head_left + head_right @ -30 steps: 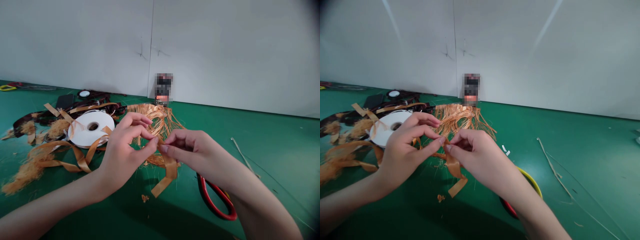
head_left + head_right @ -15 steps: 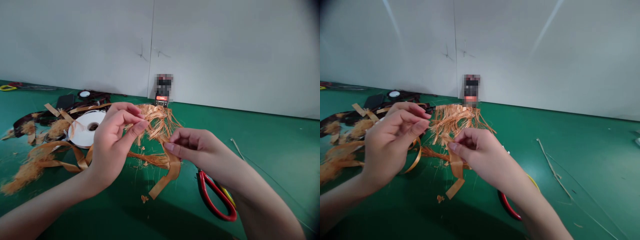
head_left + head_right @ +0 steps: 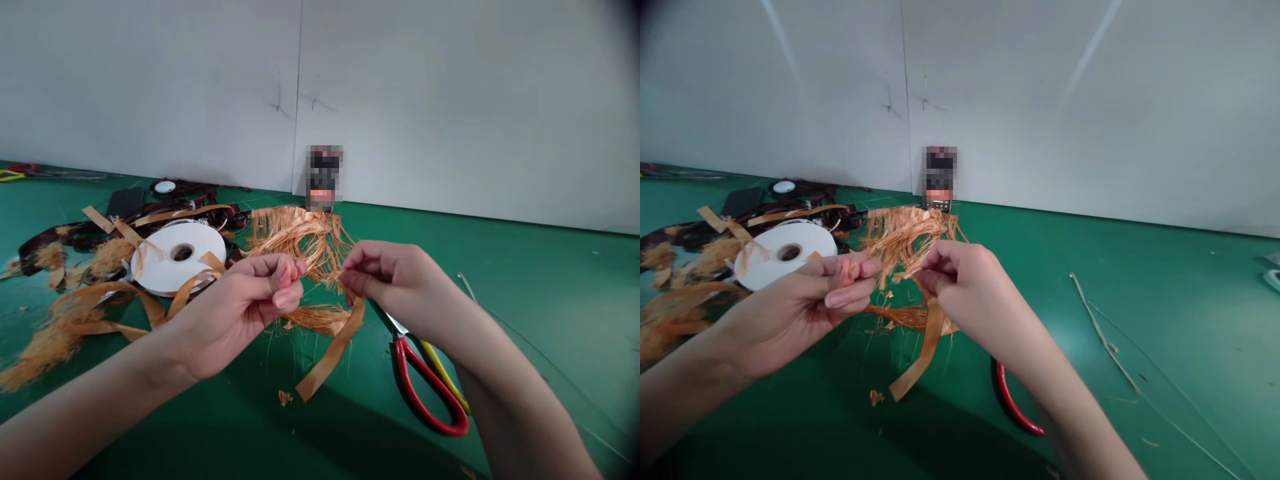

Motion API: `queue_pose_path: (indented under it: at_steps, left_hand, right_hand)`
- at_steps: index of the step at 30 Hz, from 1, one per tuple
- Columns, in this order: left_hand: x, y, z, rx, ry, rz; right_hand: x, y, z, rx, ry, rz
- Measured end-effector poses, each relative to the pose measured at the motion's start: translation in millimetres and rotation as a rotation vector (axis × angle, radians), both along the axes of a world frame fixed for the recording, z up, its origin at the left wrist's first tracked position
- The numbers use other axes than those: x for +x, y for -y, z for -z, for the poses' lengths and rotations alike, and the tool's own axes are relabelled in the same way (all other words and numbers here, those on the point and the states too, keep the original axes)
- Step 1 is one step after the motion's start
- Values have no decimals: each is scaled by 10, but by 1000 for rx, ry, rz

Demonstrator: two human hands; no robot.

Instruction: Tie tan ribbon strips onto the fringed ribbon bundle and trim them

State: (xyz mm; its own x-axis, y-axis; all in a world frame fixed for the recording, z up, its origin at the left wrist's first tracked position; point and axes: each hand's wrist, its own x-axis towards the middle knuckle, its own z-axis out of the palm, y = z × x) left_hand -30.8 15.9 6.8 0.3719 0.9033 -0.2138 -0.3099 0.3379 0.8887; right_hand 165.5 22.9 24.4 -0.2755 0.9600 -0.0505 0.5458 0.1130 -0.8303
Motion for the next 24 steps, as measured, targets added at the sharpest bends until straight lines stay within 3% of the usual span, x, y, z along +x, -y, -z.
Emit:
queue_pose_path:
  at_steps: [6,11,15,17,18,20,24]
  left_hand:
    - [32,36,-22,-200,-55,79]
    - [66,71,-25,-283,55,180]
    - [52,189,-83,-364,45,477]
    - [36,240,-116,-385,-2,706]
    - [32,253,-126,-369,-34,745]
    - [35,253,-124,-296,-139,694]
    - [56,174,-45,-15,-439,287]
  right_hand:
    - [-86,0,74,206,223,72]
    - [-94,4,152,327,332,140]
    - [-1,-110,183,420,489,327]
    - [33,-152,178,366,408,326]
    - [39,-159,173,320,339,291]
    - [28,-146,160,203,185,197]
    - [-30,-71,134,-36,-20,63]
